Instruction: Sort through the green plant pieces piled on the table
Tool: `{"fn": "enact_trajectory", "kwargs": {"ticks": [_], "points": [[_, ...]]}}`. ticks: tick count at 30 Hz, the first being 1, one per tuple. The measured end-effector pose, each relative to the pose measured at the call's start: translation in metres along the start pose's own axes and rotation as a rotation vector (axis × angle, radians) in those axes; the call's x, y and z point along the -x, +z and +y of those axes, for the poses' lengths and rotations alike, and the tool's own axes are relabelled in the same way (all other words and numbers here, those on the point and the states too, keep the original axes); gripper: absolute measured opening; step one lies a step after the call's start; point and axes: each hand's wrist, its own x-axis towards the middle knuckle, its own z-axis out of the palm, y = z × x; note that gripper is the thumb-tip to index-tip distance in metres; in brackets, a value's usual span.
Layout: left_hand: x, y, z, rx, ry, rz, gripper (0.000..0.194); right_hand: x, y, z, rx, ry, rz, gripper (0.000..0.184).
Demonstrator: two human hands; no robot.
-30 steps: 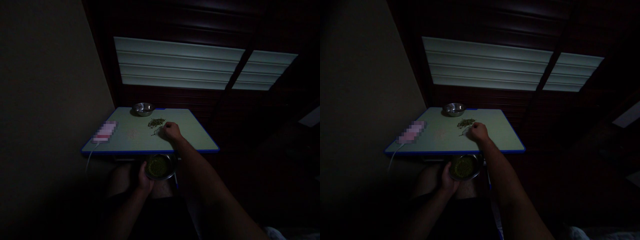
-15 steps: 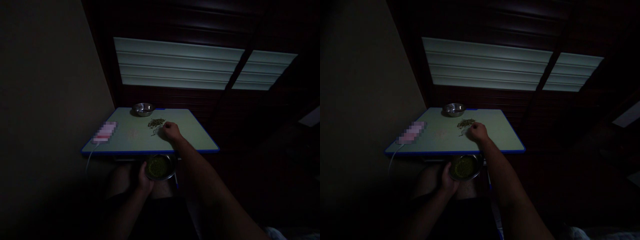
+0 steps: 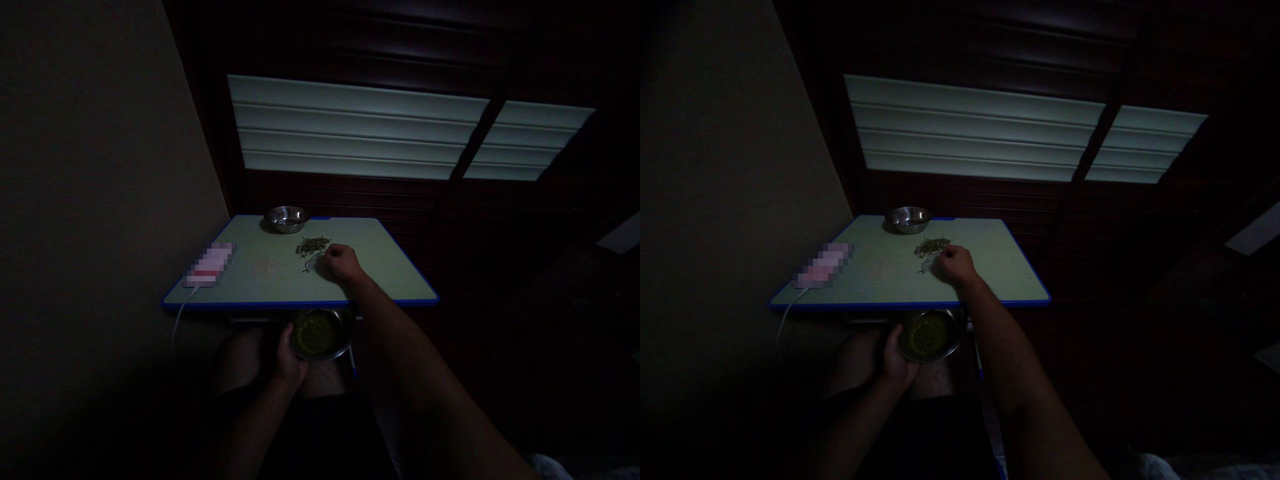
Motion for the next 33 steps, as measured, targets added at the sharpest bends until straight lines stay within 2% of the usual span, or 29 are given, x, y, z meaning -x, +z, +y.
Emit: {"fn": "enact_trajectory", "kwargs": {"ticks": [13,33], "points": [[-0.0006,0.0008,0.0011,-0.001,-0.022,0.013,0.029,0.0014,-0.0002,-0.0017,-0.031,-0.003,-0.002,0.015],[-0.0034,-0.0045,-0.0004,0.008,-0.018,-0.037,0.032,0.0005,0.0003,-0.0007,-0.076,0.017,-0.041,0.013]]}}
